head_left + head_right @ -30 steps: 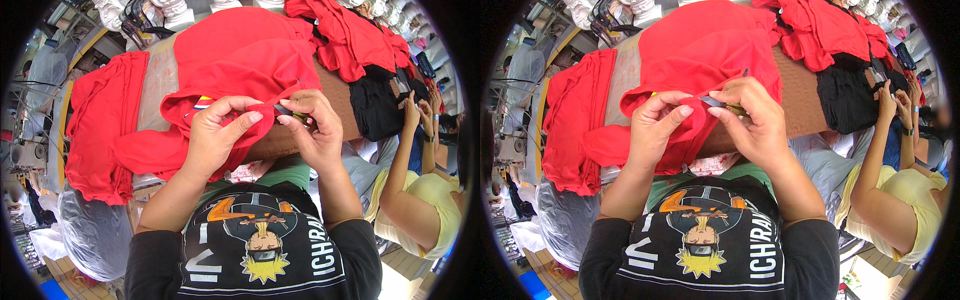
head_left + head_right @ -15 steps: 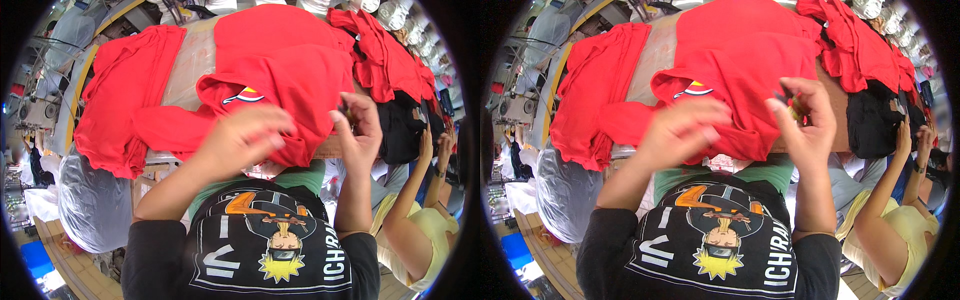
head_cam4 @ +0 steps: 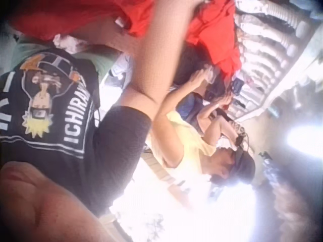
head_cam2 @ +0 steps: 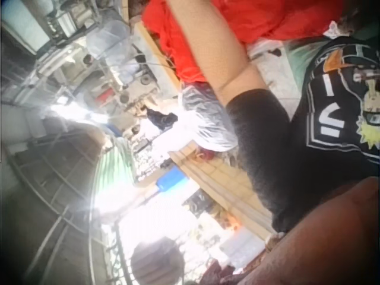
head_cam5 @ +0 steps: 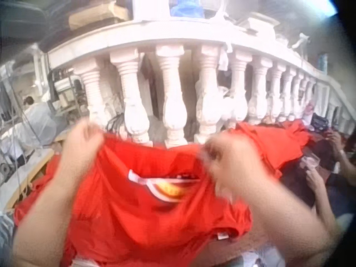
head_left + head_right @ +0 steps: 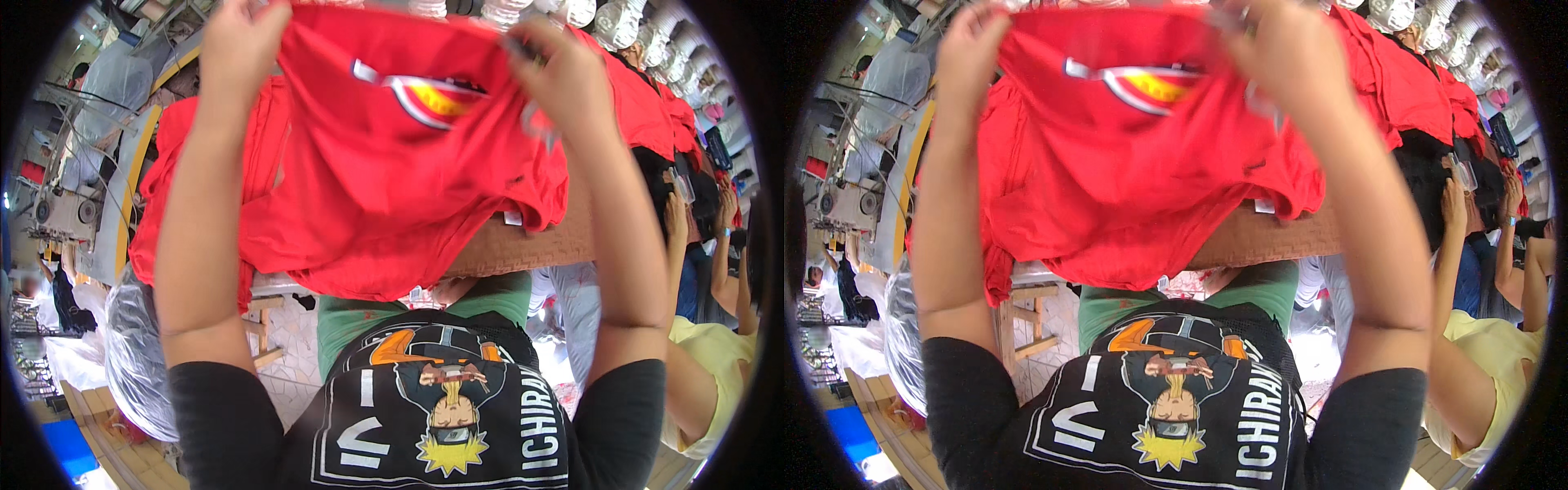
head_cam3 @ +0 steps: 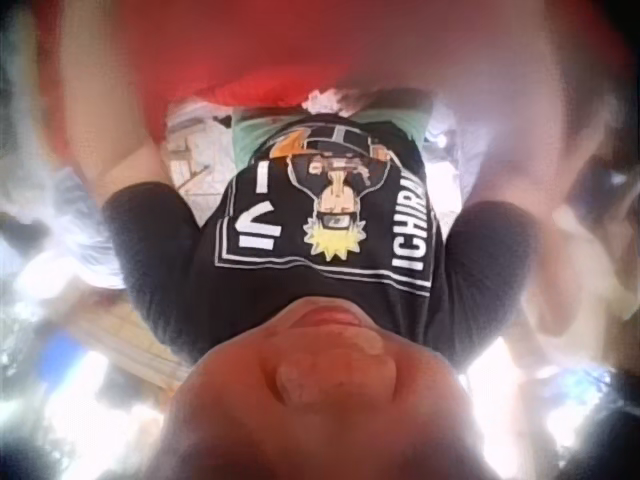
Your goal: The person uses small shears to trim loose threads from the collars and seams of red and black shirts at a workstation.
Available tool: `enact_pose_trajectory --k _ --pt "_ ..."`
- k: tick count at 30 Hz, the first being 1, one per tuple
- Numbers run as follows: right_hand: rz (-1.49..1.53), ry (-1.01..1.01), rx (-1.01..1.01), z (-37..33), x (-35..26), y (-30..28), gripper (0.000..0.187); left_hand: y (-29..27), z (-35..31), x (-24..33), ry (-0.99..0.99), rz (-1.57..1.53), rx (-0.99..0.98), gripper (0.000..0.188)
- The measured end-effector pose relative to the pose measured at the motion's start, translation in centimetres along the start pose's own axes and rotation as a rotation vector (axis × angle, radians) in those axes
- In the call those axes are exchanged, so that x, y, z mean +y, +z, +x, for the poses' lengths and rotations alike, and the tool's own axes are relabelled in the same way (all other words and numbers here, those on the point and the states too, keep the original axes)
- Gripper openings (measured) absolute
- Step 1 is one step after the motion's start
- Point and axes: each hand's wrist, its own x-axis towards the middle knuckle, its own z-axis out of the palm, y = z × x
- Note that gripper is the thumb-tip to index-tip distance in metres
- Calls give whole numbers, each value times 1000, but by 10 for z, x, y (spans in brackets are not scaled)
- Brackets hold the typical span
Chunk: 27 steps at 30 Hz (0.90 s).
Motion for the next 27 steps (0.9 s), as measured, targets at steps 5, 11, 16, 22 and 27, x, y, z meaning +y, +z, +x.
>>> enact_pose_trajectory --k 5,11,16,22,27 --pt "-49 155 94 60 -19 -76 13 2 -14 117 106 115 -208 36" --pt "-421 2 -304 -4 112 -55 29 61 -150 106 538 102 -1149 64" --pt "361 517 -267 -87 81 -61 27 59 -128 80 -74 -428 -955 33" --pt "629 599 -638 -150 62 -26 18 88 -149 75 -169 -415 -643 21" --pt "770 646 -522 -168 51 10 21 126 -171 72 -39 -264 -560 26"
